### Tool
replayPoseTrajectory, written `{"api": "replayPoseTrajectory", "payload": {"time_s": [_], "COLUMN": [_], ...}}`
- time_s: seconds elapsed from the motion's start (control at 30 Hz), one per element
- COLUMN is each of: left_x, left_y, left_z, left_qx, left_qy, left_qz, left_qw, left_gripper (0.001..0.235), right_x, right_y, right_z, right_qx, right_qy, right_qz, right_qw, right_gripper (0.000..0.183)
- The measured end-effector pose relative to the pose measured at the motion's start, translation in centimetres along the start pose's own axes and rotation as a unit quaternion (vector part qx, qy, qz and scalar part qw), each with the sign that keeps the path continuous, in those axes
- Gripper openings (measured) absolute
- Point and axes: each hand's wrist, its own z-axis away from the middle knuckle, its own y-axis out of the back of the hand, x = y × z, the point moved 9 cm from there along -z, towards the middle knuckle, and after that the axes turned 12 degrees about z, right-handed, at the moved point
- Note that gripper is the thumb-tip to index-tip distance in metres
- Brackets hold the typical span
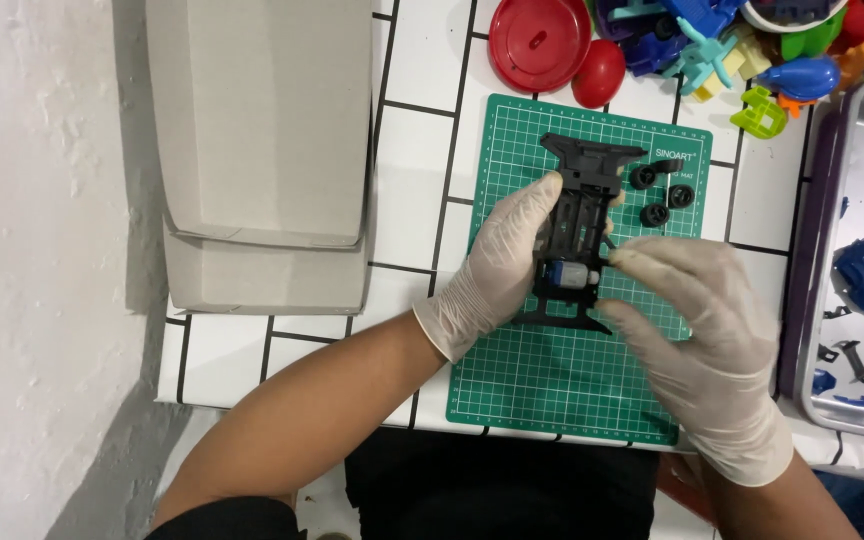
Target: Assembling a mini 4WD toy car chassis by installing gears, a motor, and internal plastic components on a cutting mat.
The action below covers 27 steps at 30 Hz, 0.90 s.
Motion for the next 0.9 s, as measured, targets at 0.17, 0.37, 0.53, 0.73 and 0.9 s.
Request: {"api": "replayPoseTrajectory", "payload": {"time_s": [0.17, 0.37, 0.53, 0.73, 0.9], "left_x": [-0.4, 0.4, 1.8, 1.7, 1.5], "left_y": [0.5, 0.1, -0.8, -1.3, -1.5], "left_z": [-0.3, -0.4, -0.1, 0.0, 0.2], "left_qx": [0.026, 0.008, -0.004, 0.004, 0.032], "left_qy": [0.044, 0.011, -0.037, -0.029, 0.005], "left_qz": [0.079, 0.088, -0.101, -0.119, -0.069], "left_qw": [0.996, 0.996, 0.994, 0.992, 0.997], "left_gripper": [0.058, 0.053, 0.053, 0.054, 0.054], "right_x": [5.7, 7.2, 6.1, 6.0, 6.7], "right_y": [-1.2, -6.3, -8.0, -8.5, -8.4], "right_z": [2.1, 3.1, 2.8, 2.8, 3.5], "right_qx": [-0.007, -0.152, -0.171, -0.160, -0.217], "right_qy": [-0.259, -0.422, -0.469, -0.528, -0.512], "right_qz": [-0.192, -0.387, -0.440, -0.449, -0.429], "right_qw": [0.947, 0.806, 0.747, 0.703, 0.712], "right_gripper": [0.030, 0.050, 0.033, 0.027, 0.027]}}
